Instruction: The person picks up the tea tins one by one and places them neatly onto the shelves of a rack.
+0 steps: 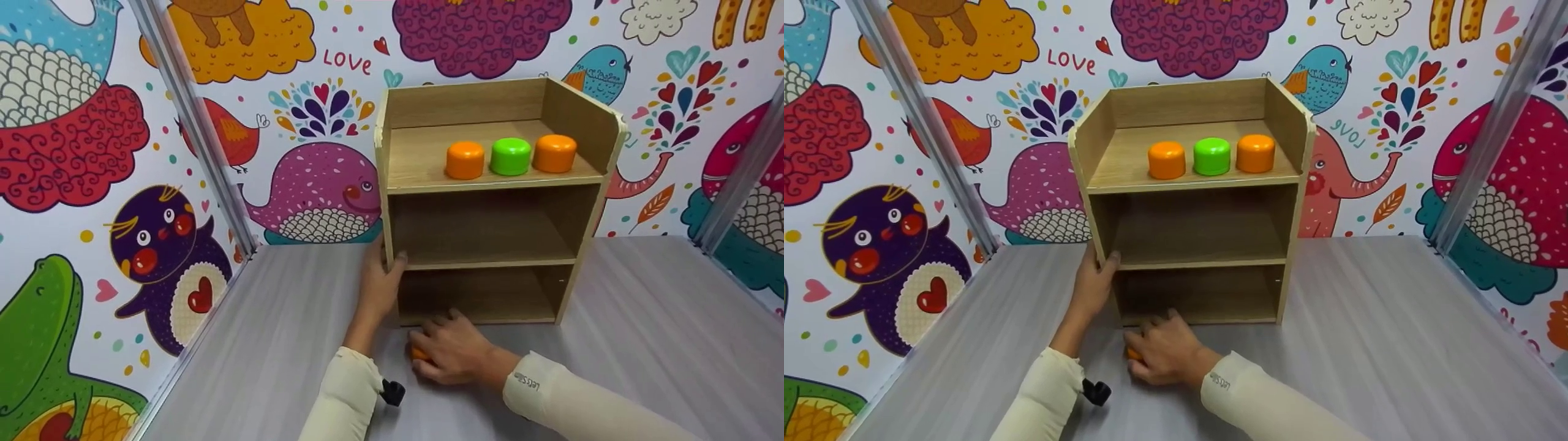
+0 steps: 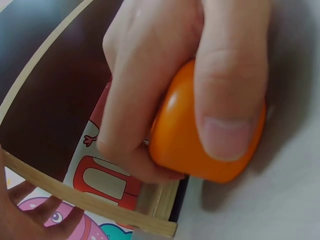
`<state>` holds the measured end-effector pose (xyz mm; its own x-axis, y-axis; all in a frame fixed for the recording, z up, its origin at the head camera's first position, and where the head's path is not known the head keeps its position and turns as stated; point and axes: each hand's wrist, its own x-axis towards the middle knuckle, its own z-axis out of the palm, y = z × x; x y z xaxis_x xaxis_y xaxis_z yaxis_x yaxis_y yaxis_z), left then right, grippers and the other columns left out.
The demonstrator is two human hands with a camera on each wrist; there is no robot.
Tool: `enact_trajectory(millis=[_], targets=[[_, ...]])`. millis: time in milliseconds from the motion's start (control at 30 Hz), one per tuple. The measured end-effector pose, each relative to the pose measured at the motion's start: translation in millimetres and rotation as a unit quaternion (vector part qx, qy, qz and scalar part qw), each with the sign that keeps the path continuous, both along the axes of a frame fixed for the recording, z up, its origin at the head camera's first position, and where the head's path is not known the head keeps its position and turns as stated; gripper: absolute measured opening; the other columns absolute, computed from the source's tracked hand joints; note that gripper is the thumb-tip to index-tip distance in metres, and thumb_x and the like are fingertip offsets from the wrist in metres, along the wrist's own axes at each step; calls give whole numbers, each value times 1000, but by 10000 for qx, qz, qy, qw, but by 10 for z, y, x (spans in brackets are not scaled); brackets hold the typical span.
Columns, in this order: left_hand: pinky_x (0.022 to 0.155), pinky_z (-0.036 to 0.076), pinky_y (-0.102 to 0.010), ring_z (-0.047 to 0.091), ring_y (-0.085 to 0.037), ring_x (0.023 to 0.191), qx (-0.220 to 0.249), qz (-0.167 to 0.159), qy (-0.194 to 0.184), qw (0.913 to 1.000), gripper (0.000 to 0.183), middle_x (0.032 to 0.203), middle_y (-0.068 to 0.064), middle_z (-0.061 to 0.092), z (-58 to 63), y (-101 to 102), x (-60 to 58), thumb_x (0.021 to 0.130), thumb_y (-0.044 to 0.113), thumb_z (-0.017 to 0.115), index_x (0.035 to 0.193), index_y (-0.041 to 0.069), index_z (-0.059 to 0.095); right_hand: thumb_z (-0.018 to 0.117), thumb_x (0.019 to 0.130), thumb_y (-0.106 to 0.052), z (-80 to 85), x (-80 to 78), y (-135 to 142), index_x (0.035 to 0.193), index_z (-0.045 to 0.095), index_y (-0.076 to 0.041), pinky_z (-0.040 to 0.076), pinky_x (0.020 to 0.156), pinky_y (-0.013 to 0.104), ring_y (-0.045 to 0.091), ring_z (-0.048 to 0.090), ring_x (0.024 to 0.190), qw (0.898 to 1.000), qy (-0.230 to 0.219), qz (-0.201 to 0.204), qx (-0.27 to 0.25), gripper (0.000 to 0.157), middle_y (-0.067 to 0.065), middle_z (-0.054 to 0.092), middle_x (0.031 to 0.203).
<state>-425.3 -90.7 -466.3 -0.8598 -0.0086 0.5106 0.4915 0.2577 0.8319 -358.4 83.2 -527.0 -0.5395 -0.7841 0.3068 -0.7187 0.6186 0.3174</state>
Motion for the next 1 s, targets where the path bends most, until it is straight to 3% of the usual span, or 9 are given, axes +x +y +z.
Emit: enact_trajectory(millis=[100, 333, 467, 600, 833, 1000], targets=[[103, 37, -45, 43, -16, 126, 60, -3, -15, 10000, 58, 140, 0, 43, 9, 13, 32, 93, 36, 54, 145, 26, 31, 36, 90, -58, -11, 11, 11, 103, 51, -26, 40, 65, 43, 19, 53, 75, 10000, -67, -41, 11, 37, -3, 54, 84], [102, 37, -47, 44, -24, 125, 52, -52, -59, 10000, 56, 139, -10, 43, 233, 23, 300, 94, 22, 54, 145, 11, 32, 35, 91, -58, -21, 40, 12, 106, 51, -26, 43, 73, 51, 17, 53, 70, 9994, -297, -150, -5, 38, -4, 54, 85], [102, 38, -47, 44, -23, 125, 9, -32, -117, 9999, 55, 139, -9, 43, 279, 16, 334, 94, 23, 53, 145, 12, 32, 34, 92, -59, 4, 44, 8, 107, 51, -27, 42, 76, 51, 15, 51, 69, 9987, -421, -275, -4, 39, -5, 54, 85], [104, 36, -47, 42, -23, 127, -11, 11, -37, 10000, 55, 140, -8, 42, 300, 23, 328, 94, 22, 54, 144, 12, 33, 33, 91, -61, 53, 51, 28, 107, 51, -27, 40, 73, 48, 15, 50, 70, 9982, -424, -397, 117, 42, -5, 54, 84], [105, 36, -44, 39, -13, 128, -216, 174, 9, 9996, 59, 142, 5, 39, -3, -8, 21, 92, 46, 51, 145, 30, 30, 34, 90, -62, 188, 108, 57, 108, 52, -26, 41, 72, 48, 13, 49, 69, 9967, -640, -467, 184, 44, -5, 55, 87], [105, 36, -44, 40, -14, 126, -163, 161, 1, 9997, 59, 142, 4, 40, 1, -15, 25, 92, 45, 52, 144, 29, 31, 36, 89, -63, 304, 159, 58, 107, 53, -24, 40, 70, 46, 11, 47, 66, 9968, -693, -407, -11, 46, -7, 55, 84]])
